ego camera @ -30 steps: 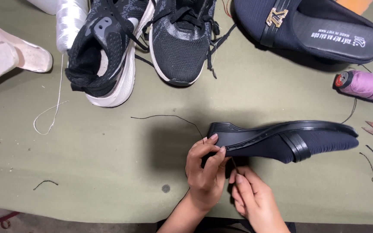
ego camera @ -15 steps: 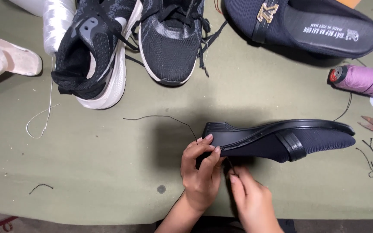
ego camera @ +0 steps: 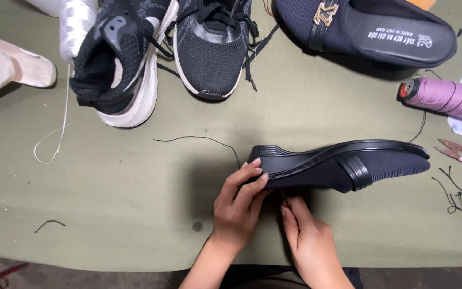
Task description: The person is sewing a dark blue slip-on shoe using a needle and black thread. They repeatedly push the needle through the shoe's sole and upper, pull the thread tight, and adjust the shoe's position on the table.
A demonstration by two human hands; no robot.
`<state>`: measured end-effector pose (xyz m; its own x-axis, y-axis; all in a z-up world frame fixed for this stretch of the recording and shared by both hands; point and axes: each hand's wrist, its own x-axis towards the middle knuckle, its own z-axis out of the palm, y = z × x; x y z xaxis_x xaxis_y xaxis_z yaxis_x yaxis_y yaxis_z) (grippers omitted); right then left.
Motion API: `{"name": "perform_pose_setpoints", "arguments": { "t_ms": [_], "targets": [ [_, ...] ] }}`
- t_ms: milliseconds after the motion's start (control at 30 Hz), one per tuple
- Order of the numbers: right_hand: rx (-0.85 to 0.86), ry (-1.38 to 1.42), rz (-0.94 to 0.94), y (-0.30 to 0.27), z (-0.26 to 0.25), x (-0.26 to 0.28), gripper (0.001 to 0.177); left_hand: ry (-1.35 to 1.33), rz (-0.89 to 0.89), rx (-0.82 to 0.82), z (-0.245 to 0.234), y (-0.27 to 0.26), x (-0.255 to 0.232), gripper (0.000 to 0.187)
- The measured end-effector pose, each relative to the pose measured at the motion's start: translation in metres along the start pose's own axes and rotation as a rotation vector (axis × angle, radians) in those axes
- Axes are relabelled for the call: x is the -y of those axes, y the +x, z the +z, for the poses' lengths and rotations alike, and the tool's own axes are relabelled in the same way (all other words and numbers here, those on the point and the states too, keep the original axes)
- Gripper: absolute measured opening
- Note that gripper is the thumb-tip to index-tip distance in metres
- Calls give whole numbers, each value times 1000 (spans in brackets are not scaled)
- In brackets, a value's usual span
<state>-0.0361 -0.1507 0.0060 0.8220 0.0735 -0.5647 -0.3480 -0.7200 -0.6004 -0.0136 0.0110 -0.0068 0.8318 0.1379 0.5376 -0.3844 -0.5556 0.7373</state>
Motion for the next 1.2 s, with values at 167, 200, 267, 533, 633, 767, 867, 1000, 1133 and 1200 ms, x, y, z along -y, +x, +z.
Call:
{"name": "perform_pose_setpoints", "arguments": {
  "t_ms": [167,200,267,533,633,767,867,1000,1133,1200],
  "targets": [
    [-80,-64,-135,1,7,-6,21,62,35,-41,4,0,-7,13],
    [-78,-64,-138,-1,1,-1,21,65,34,-43,5,-2,-6,13],
    [37,135,-19,-5,-10,10,22,98,35,-55,8,-6,-5,17],
    [-168,1,-199,-3,0,6,23,277,116,-134,21,0,-11,10],
    [-403,-408,-311,-7,6,6,19,344,130,-157,22,3,-14,8],
    [-108,33,-188,-7,-19,17,16,349,132,-143,18,7,-22,7],
    [254,772,-137,4,-21,8,28,341,164,-247,28,1,-8,30],
    [54,493,-164,4,-17,-1,29,347,168,-229,28,0,-9,32],
    [-595,-814,-467,-12,-22,5,21,366,170,-213,29,0,-8,33],
    [-575,-842,-469,-6,-29,6,19,369,174,-214,29,-2,-8,32]
  ]
}}
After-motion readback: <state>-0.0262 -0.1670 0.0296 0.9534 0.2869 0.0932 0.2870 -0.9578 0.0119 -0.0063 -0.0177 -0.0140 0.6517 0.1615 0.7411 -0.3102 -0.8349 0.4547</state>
